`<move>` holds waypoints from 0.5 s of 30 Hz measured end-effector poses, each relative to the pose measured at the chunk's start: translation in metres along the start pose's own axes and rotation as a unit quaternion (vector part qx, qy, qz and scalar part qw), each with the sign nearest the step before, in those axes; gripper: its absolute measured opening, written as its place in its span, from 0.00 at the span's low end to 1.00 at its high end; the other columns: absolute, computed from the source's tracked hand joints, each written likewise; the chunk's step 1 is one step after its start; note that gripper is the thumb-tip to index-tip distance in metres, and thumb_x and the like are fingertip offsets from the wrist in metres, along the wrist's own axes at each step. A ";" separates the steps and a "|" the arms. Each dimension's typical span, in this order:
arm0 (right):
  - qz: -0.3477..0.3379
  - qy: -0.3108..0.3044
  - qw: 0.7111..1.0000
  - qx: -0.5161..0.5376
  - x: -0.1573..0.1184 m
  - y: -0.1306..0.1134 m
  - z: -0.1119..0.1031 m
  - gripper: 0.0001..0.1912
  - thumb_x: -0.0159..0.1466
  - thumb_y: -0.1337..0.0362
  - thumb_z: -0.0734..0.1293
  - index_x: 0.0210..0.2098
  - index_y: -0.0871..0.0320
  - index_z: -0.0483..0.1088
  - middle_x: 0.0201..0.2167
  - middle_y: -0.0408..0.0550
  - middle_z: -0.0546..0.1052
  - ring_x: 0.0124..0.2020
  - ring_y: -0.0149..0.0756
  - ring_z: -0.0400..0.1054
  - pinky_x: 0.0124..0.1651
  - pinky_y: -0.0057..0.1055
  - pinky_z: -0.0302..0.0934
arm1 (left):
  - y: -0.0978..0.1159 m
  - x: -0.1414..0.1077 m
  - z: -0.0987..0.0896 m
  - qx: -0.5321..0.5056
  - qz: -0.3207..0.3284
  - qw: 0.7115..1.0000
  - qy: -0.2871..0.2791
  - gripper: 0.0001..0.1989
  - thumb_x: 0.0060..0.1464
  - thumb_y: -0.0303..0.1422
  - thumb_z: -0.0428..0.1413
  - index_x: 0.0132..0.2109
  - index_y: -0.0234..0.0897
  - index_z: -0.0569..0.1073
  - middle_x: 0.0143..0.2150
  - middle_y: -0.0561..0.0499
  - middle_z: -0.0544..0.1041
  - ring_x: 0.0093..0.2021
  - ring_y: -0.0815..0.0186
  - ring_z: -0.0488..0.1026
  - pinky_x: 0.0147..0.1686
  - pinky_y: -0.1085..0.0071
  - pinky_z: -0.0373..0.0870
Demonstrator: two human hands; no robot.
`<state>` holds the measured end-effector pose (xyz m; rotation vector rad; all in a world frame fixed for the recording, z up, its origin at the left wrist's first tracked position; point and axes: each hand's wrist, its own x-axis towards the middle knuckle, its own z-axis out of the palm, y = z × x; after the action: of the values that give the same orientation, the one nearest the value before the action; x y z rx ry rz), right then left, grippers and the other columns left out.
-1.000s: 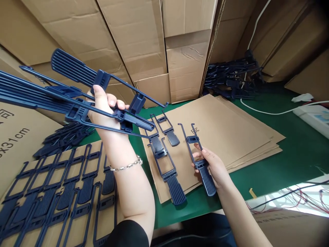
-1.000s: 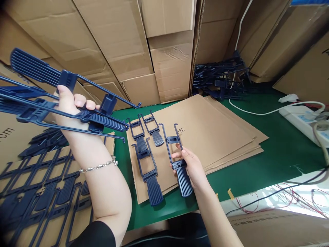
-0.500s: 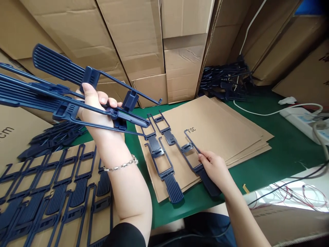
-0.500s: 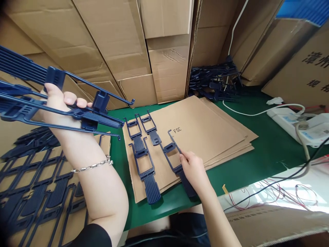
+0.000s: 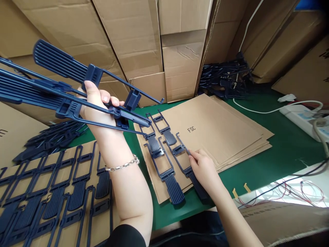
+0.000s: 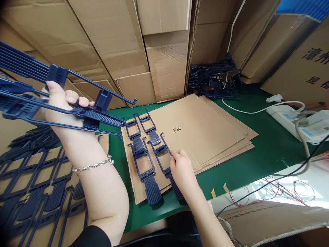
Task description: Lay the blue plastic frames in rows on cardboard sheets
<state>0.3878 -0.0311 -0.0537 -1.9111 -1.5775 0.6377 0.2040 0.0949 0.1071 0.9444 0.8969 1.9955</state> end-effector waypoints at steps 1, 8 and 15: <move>0.005 -0.003 1.000 -0.016 0.001 -0.002 0.000 0.19 0.63 0.67 0.54 0.47 0.61 0.71 0.32 0.50 0.69 0.36 0.37 0.66 0.40 0.30 0.59 | 0.000 0.000 0.000 -0.004 0.002 1.000 0.008 0.17 0.64 0.35 0.40 0.26 0.36 0.53 0.17 0.60 0.52 0.15 0.76 0.58 0.20 0.76 0.65; 0.017 -0.065 0.991 -0.117 0.002 -0.018 -0.005 0.20 0.64 0.67 0.53 0.53 0.57 0.66 0.38 0.51 0.71 0.38 0.39 0.67 0.34 0.29 0.56 | -0.001 -0.001 0.001 0.002 -0.010 1.000 0.014 0.19 0.62 0.32 0.43 0.22 0.35 0.52 0.17 0.59 0.52 0.15 0.77 0.57 0.20 0.77 0.66; -0.004 -0.089 0.985 -0.150 0.011 -0.021 -0.004 0.21 0.64 0.67 0.52 0.55 0.54 0.63 0.41 0.50 0.73 0.40 0.40 0.68 0.34 0.30 0.55 | -0.006 0.000 -0.011 0.118 -0.013 0.992 -0.033 0.09 0.60 0.29 0.44 0.30 0.38 0.56 0.16 0.61 0.54 0.14 0.74 0.57 0.16 0.79 0.62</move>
<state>0.3780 -0.0182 -0.0361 -2.1098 -1.8820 0.6104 0.1970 0.0950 0.0964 1.1175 1.1200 1.8515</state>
